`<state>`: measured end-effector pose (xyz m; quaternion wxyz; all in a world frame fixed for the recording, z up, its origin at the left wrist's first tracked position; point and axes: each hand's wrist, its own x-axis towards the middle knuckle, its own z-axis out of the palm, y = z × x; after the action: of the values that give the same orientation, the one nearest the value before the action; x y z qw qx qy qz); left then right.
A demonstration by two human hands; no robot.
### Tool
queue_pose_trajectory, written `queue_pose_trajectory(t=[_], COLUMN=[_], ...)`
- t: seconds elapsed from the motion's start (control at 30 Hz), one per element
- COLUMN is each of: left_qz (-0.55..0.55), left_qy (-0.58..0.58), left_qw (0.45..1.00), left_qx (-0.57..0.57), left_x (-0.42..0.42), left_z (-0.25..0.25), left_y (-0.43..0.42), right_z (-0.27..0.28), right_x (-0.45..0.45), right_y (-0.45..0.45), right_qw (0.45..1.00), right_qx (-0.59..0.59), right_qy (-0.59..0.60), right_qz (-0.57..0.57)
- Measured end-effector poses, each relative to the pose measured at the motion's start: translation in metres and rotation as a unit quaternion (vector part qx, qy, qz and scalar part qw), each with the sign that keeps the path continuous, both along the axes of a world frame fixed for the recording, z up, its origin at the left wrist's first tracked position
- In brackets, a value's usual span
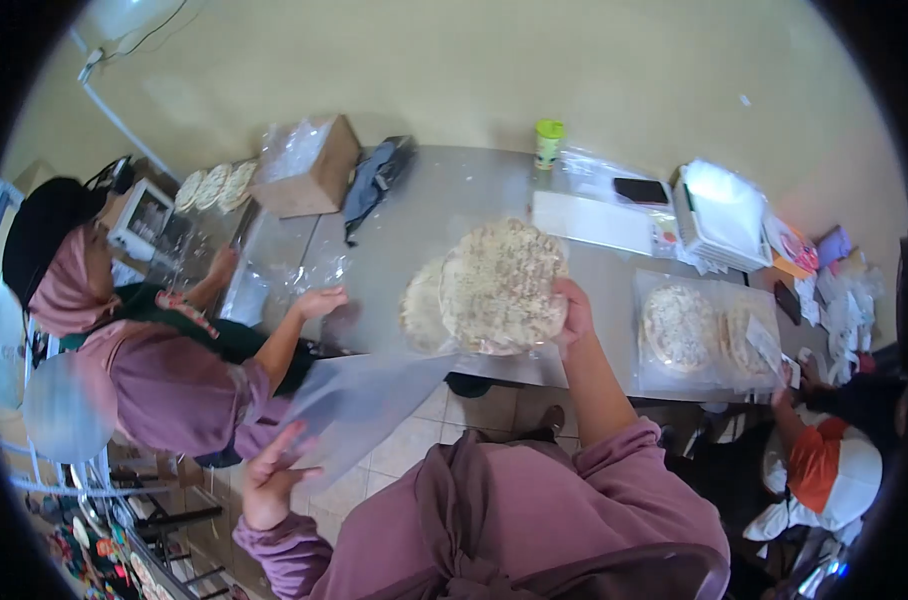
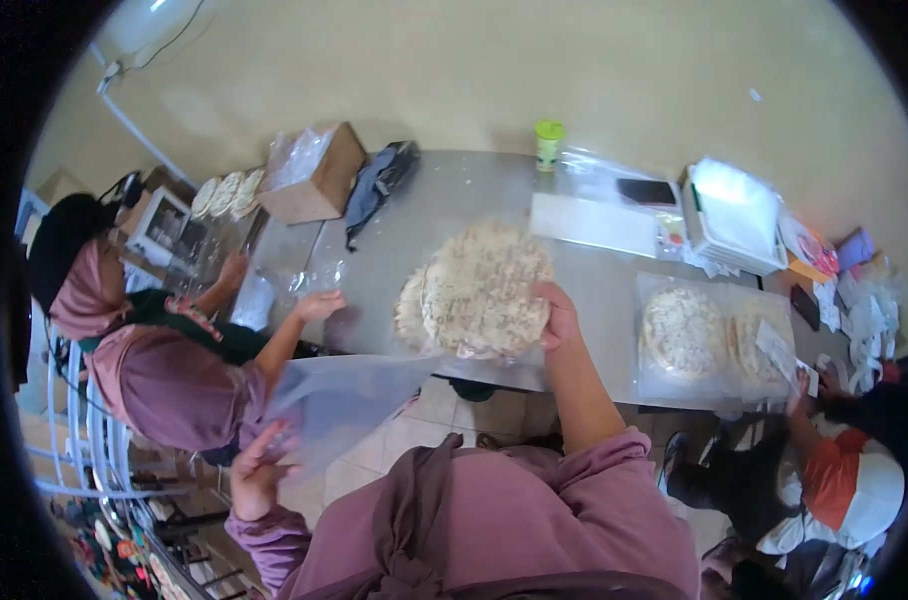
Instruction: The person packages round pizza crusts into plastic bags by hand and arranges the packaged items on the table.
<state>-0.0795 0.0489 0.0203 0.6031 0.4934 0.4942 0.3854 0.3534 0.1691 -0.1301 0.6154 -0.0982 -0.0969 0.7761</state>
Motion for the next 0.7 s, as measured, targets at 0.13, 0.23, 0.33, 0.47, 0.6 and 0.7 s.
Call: queue_pose_trajectory(t=[0.13, 0.23, 0.33, 0.47, 0.6, 0.7], left_qz=[0.014, 0.006, -0.034, -0.054, -0.173, -0.152], left_qy=[0.01, -0.028, -0.028, 0.032, 0.071, 0.101], left_qw=[0.999, 0.998, 0.998, 0.995, 0.968, 0.951], left_qx=[0.038, 0.055, 0.05, 0.083, 0.169, 0.248], left_x=[0.009, 0.048, 0.091, 0.164, 0.252, 0.327], left_z=[0.023, 0.042, 0.053, 0.052, 0.033, 0.005], left_y=[0.013, 0.04, 0.074, 0.126, 0.18, 0.211], right_z=[-0.016, -0.01, -0.001, -0.017, -0.017, -0.019], right_x=[0.035, 0.052, 0.074, 0.117, 0.16, 0.179], right_y=[-0.034, -0.06, -0.08, -0.101, -0.119, -0.126], right_qw=[0.975, 0.964, 0.956, 0.938, 0.93, 0.93], right_qx=[0.031, 0.058, 0.102, 0.01, -0.016, -0.036], right_qy=[-0.012, 0.04, 0.105, 0.069, 0.046, 0.051], right_qz=[-0.221, -0.255, -0.253, -0.339, -0.364, -0.363])
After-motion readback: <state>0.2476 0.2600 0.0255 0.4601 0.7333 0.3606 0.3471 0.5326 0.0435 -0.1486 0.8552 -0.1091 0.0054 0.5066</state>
